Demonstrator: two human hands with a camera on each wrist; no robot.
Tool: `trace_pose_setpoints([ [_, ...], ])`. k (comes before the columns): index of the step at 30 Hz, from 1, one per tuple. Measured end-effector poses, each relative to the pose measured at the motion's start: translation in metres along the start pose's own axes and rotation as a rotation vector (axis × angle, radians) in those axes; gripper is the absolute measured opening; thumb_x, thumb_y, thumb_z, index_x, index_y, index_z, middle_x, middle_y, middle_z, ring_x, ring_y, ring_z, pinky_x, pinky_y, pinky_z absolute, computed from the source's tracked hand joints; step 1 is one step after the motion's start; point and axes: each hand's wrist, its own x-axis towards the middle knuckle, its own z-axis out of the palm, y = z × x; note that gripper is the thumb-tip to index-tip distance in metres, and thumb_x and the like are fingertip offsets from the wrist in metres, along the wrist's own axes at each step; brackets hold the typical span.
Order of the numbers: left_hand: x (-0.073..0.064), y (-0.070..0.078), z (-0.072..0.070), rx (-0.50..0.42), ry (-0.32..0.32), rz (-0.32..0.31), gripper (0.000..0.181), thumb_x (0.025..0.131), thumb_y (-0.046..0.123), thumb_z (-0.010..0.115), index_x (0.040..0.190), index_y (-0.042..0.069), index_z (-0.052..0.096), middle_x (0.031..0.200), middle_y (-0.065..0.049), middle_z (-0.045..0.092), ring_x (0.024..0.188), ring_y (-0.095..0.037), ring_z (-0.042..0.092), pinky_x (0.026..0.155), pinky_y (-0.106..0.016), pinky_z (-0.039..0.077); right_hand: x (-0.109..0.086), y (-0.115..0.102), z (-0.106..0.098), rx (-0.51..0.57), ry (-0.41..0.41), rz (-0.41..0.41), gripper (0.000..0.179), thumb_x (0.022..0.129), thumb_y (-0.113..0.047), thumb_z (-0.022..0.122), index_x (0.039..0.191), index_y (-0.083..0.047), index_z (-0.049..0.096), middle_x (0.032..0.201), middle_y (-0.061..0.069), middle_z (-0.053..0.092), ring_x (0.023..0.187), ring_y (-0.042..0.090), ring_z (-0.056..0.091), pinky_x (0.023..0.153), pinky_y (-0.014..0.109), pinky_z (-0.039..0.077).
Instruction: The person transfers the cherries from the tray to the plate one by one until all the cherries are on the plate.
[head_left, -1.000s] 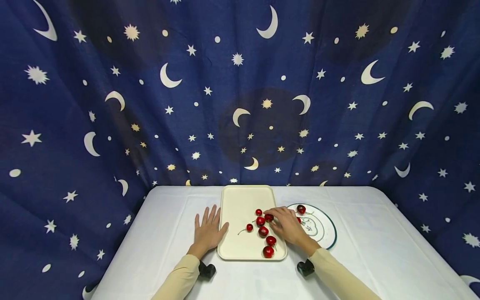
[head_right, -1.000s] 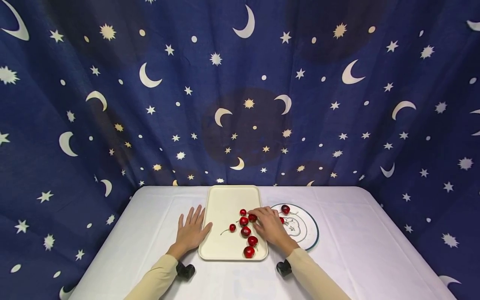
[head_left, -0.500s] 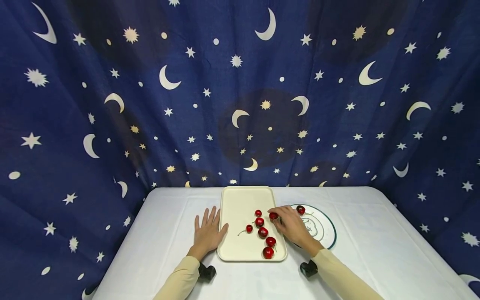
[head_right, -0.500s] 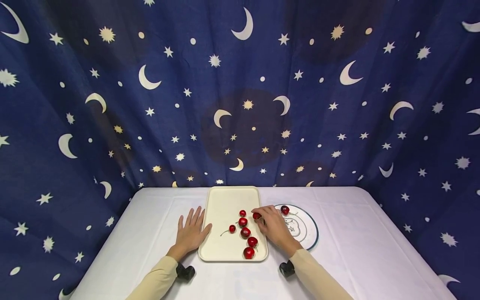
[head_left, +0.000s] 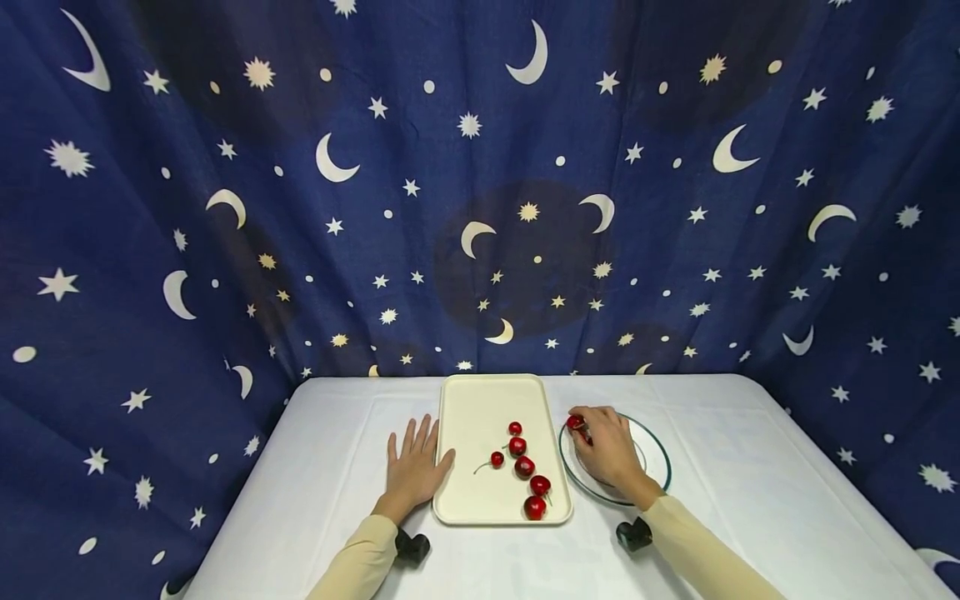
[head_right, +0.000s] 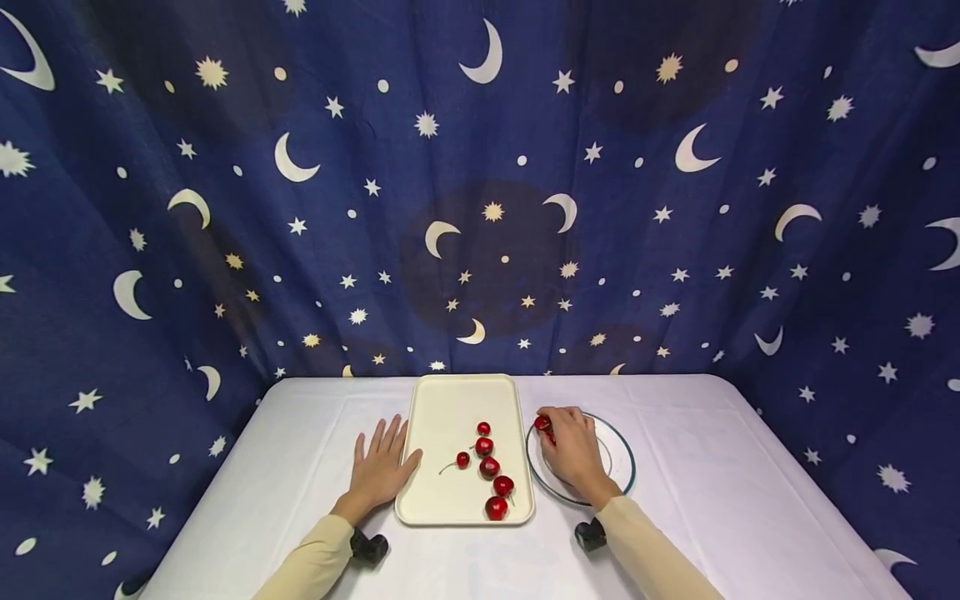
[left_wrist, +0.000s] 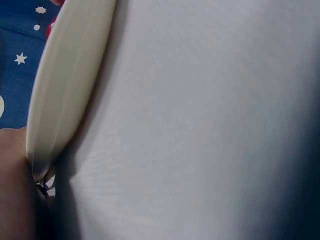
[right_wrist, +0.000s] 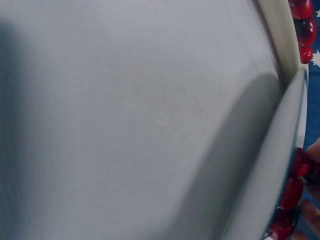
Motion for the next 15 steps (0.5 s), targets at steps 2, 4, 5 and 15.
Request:
trace_pose_setpoints([
  [2, 0.0003, -0.0006, 0.0003, 0.007, -0.006, -0.004, 0.072, 0.103, 0.055, 0.042, 0.162, 0.014, 0.033, 0.172, -0.008, 0.027, 0.162, -0.035, 0.016, 0.128, -0.065, 0.004, -0.0001, 0.0007, -0.0022, -0.024, -0.001, 0.027, 0.033, 0.092, -0.015, 0.073, 0.124, -0.009, 0.069, 0.121, 0.014, 0.075, 0.116, 0.036, 0.060, 0.097, 0.055, 0.042],
  [4, 0.0003, -0.0012, 0.0010, 0.009, -0.008, -0.003, 0.072, 0.104, 0.055, 0.042, 0.162, 0.014, 0.033, 0.172, -0.007, 0.026, 0.163, -0.035, 0.015, 0.128, -0.065, 0.004, -0.0002, 0.0012, -0.0038, -0.042, -0.003, 0.046, 0.032, 0.092, -0.015, 0.072, 0.124, -0.008, 0.069, 0.121, 0.015, 0.074, 0.116, 0.037, 0.059, 0.096, 0.057, 0.042],
  [5, 0.0002, -0.0015, 0.0016, 0.012, -0.009, -0.003, 0.072, 0.104, 0.055, 0.042, 0.162, 0.014, 0.033, 0.173, -0.007, 0.026, 0.163, -0.035, 0.015, 0.128, -0.065, 0.004, -0.0003, 0.0013, -0.0043, -0.049, -0.006, 0.052, 0.032, 0.092, -0.015, 0.072, 0.123, -0.008, 0.069, 0.121, 0.016, 0.074, 0.116, 0.038, 0.059, 0.095, 0.057, 0.042],
  [15, 0.0015, -0.0028, 0.0022, 0.022, 0.006, 0.000, 0.072, 0.103, 0.057, 0.041, 0.162, 0.015, 0.033, 0.173, -0.006, 0.027, 0.162, -0.034, 0.016, 0.129, -0.064, 0.005, 0.0021, -0.0006, -0.0064, -0.041, -0.050, 0.076, 0.035, 0.091, -0.014, 0.069, 0.124, -0.003, 0.067, 0.123, 0.022, 0.071, 0.120, 0.041, 0.056, 0.098, 0.061, 0.039],
])
